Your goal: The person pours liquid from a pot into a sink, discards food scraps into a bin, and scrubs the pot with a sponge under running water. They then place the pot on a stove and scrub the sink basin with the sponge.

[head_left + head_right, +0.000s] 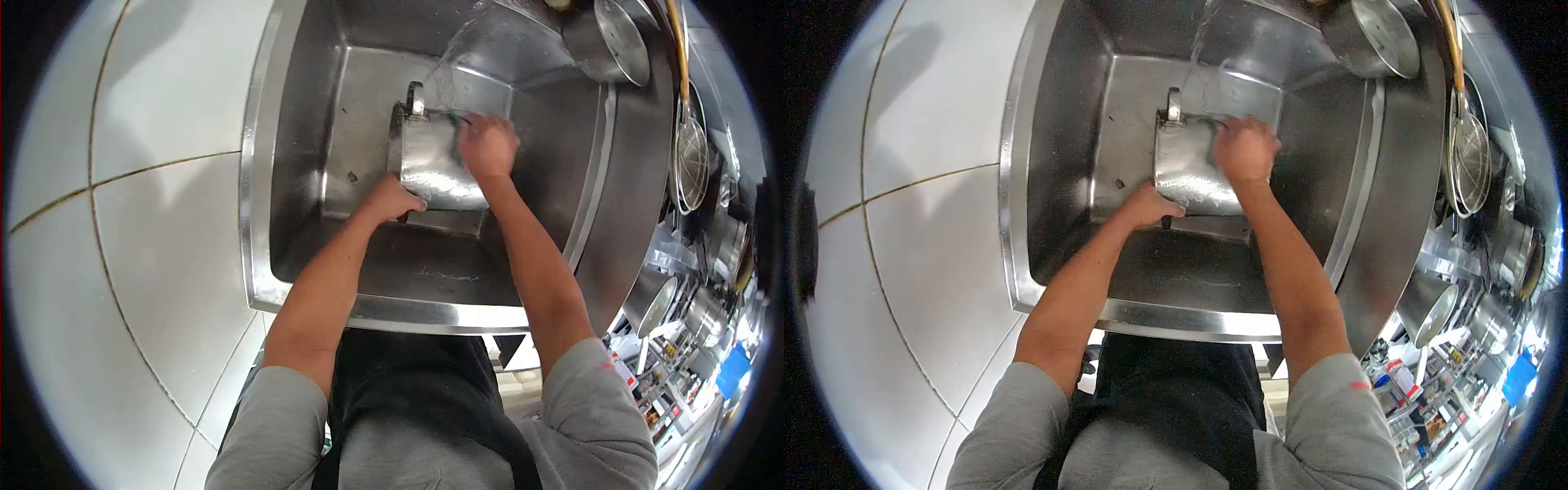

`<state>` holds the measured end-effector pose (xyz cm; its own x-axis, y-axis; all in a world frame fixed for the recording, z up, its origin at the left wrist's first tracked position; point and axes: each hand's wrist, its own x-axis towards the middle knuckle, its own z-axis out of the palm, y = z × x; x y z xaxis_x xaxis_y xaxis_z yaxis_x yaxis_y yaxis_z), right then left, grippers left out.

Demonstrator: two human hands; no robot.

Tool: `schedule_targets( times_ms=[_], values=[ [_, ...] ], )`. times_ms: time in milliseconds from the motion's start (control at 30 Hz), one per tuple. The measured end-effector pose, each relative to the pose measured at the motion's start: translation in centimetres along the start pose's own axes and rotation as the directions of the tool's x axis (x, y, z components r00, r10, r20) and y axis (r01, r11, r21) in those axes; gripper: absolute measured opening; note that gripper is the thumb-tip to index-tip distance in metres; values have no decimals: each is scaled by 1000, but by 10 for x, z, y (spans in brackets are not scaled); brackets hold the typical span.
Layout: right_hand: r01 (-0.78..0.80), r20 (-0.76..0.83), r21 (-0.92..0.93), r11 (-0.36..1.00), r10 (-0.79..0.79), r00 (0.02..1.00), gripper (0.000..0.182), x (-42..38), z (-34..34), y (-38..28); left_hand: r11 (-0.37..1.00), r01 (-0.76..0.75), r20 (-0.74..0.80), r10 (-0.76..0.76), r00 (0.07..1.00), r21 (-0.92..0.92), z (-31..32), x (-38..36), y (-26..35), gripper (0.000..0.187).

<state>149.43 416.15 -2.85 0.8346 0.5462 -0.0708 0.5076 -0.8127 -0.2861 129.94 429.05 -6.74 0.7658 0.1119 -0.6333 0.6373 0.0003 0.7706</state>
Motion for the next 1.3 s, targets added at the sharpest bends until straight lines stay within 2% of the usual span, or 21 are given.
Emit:
schedule_targets(
  times_ms=[100, 167, 200, 267, 300, 333, 400, 467, 533, 667, 700, 733, 767, 800, 833, 900, 933, 1033, 1133, 1167, 1300],
  values=[
    [314, -188, 39, 949, -302, 935, 22, -30, 24, -50, 995, 63, 3, -63, 998, 78, 8, 14, -16, 53],
    [334, -140, 43, 942, -325, 935, 26, -56, 2, -58, 996, 68, -9, -68, 998, 62, -4, 5, 2, 54],
    [332, -108, 52, 942, -325, 939, 30, -68, -1, -61, 996, -60, -19, 62, 998, 73, -8, -6, 13, 54],
    [186, -195, -44, 981, -191, 962, 31, -42, 22, -21, 998, 3, -36, -5, 999, -66, -3, -6, 1, 52],
    [32, -95, 34, 999, -29, 995, 30, -21, 13, -7, 988, 40, -49, -48, 998, -146, 3, -11, -6, 52],
    [-115, 1, 99, 988, 116, 993, 30, 12, 2, -3, 993, -85, -153, 97, 983, 86, 6, -28, 5, 45],
    [-161, 308, 113, 981, 119, 944, 37, 64, 6, -2, 997, -74, -116, 74, 991, 8, 9, -6, -24, 43],
    [-8, 311, 66, 998, -13, 950, 39, 53, 13, -43, 999, -34, -69, 31, 997, -37, 16, 8, -41, 41],
    [230, -115, 18, 973, -226, 967, 35, -14, 24, -77, 998, 22, -36, -24, 999, -55, 14, -5, -26, 39],
    [354, -228, 109, 929, -323, 918, 31, -29, 32, -46, 983, -27, -100, 46, 994, 182, 6, -9, -22, 40],
    [134, 89, 94, 986, -143, 986, 33, 21, 35, -39, 991, 7, -65, 2, 998, 130, 6, -12, -17, 38],
    [-82, 389, 2, 997, 75, 918, 35, 56, 31, -33, 996, 39, -17, -38, 999, 78, 6, -15, -4, 36],
    [-34, 382, 31, 999, 20, 924, 36, 55, 28, -36, 998, 60, 26, -61, 998, 29, 5, -12, 7, 35],
    [13, 370, 58, 998, -33, 928, 36, 51, 25, -51, 994, -112, -4, 112, 994, 17, 8, -9, 1, 28],
    [62, 363, 80, 995, -87, 928, 37, 42, 23, -64, 991, -117, 7, 117, 993, -69, 6, -6, 2, 27],
    [212, -27, 216, 953, -212, 977, 32, -30, 11, -78, 963, -99, 21, 107, 994, -250, 1, -5, 0, 25],
    [334, -224, 264, 905, -279, 934, 30, -60, 8, -69, 997, -32, -47, 29, 998, -72, -5, -7, 17, 25],
    [224, -230, -59, 973, -232, 945, 29, -56, 16, 6, 964, -144, -87, 127, 988, -225, 3, -11, 13, 26],
    [-37, -206, -53, 998, 25, 978, 30, -4, 1, 3, 987, -54, -78, 42, 996, -154, -3, -5, 7, 23],
    [-26, 46, -19, 1000, 26, 999, 34, 5, -9, -20, 986, -52, -46, 45, 998, -158, -5, -2, 5, 22],
    [372, -390, 125, 920, -300, 871, 23, -49, 17, -79, 997, -76, 3, 76, 997, 14, -17, -6, 12, 23]
  ],
)
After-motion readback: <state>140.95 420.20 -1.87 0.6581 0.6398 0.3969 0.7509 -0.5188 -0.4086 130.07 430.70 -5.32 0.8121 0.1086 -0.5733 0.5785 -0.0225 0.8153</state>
